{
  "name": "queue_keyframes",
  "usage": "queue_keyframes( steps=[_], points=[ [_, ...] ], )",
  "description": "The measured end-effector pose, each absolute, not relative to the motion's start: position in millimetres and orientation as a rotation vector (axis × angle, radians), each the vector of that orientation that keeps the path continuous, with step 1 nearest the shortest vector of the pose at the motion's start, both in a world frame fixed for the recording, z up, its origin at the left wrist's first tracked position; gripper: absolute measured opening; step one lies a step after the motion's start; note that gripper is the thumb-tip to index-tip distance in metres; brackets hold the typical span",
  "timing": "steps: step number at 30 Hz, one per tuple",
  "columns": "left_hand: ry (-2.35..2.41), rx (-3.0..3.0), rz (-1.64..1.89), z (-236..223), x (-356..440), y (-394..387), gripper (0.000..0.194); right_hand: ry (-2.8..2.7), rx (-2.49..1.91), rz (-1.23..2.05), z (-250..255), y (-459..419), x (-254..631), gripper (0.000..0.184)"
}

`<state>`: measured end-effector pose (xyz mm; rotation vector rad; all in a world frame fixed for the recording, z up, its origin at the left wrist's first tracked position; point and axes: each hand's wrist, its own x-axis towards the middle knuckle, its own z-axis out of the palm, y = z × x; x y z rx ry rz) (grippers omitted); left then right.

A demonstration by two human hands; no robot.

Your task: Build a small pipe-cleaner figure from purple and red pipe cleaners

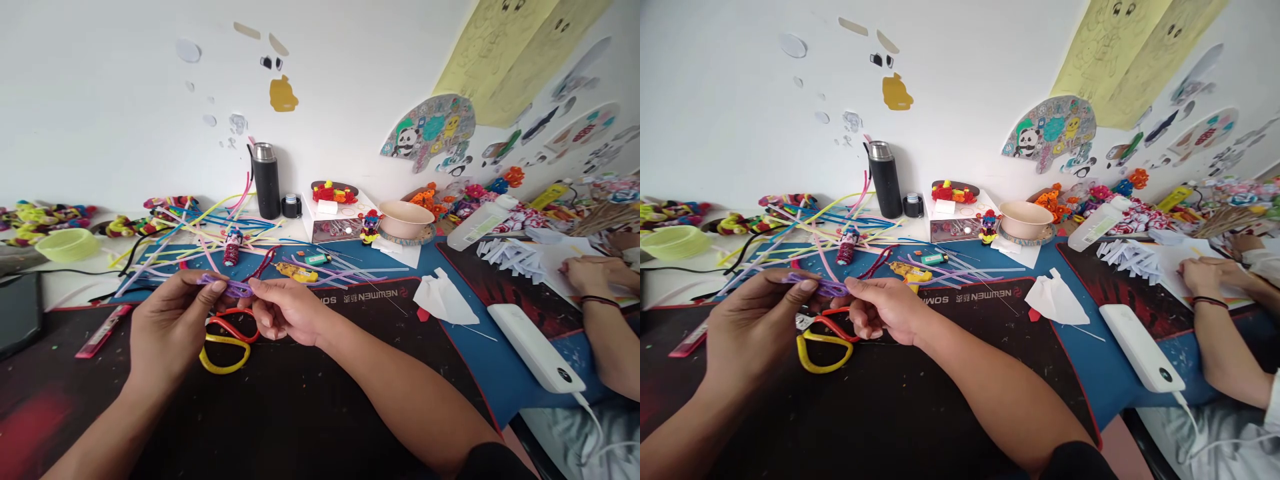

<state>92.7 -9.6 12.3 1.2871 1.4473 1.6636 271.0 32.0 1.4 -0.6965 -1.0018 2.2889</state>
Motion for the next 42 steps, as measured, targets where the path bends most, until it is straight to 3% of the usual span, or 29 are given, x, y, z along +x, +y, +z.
queue_keyframes(
  steps=[24, 33, 42],
  points=[
    [1.462, 1.287, 1.654, 9.3, 91.8, -11.8, 0.026, -1.0, -0.692, 2.257, 3.7, 30.8, 270.7, 0.035],
    [1.554, 1.24, 1.63, 10.2, 89.9, -11.0, 0.027, -1.32, -0.79, 1.925, 3.3, 27.3, 270.9, 0.04],
    [1.46, 1.217, 1.573, 14.2, 93.4, -8.3, 0.034, -1.508, -0.858, 1.728, 1.7, 26.9, 271.8, 0.032]
  ],
)
